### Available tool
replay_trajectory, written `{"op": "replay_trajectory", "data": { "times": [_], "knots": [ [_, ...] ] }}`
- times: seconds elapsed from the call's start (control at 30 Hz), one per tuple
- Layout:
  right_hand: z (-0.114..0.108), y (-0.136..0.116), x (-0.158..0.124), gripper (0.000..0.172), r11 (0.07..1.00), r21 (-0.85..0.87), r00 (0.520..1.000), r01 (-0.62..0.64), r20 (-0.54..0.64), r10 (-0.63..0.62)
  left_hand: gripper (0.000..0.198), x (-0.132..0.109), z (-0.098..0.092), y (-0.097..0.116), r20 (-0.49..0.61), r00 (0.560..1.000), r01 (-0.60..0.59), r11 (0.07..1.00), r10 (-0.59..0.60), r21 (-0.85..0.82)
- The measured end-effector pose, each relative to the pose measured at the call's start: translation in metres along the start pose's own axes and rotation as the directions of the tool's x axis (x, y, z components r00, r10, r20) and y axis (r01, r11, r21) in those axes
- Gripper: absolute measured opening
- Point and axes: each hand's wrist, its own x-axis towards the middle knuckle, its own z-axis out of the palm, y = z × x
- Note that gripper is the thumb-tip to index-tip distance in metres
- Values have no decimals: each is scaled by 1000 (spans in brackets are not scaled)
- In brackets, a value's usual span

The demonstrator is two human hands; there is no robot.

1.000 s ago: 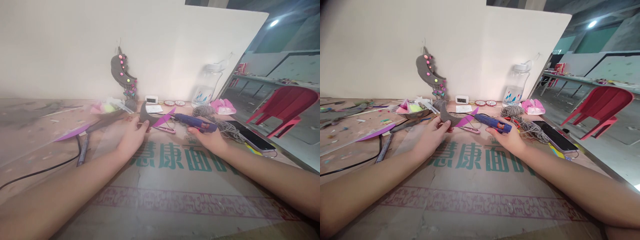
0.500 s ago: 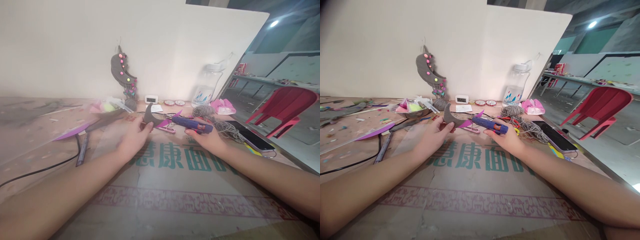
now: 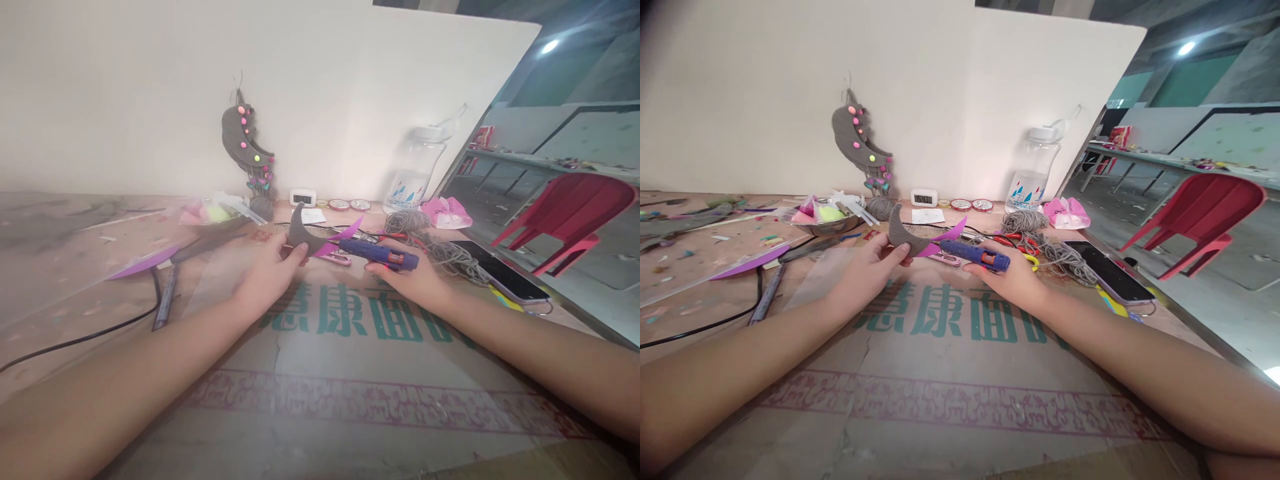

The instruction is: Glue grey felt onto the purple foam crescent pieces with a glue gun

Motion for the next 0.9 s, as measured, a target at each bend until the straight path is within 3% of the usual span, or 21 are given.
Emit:
{"op": "replay_trajectory", "data": {
  "times": [0.9],
  "knots": [
    [2,4,1,30,999,-35,1000,-17,-24,16,29,-2,-1,3,28,999,35,999,-34,-36]
  ]
}}
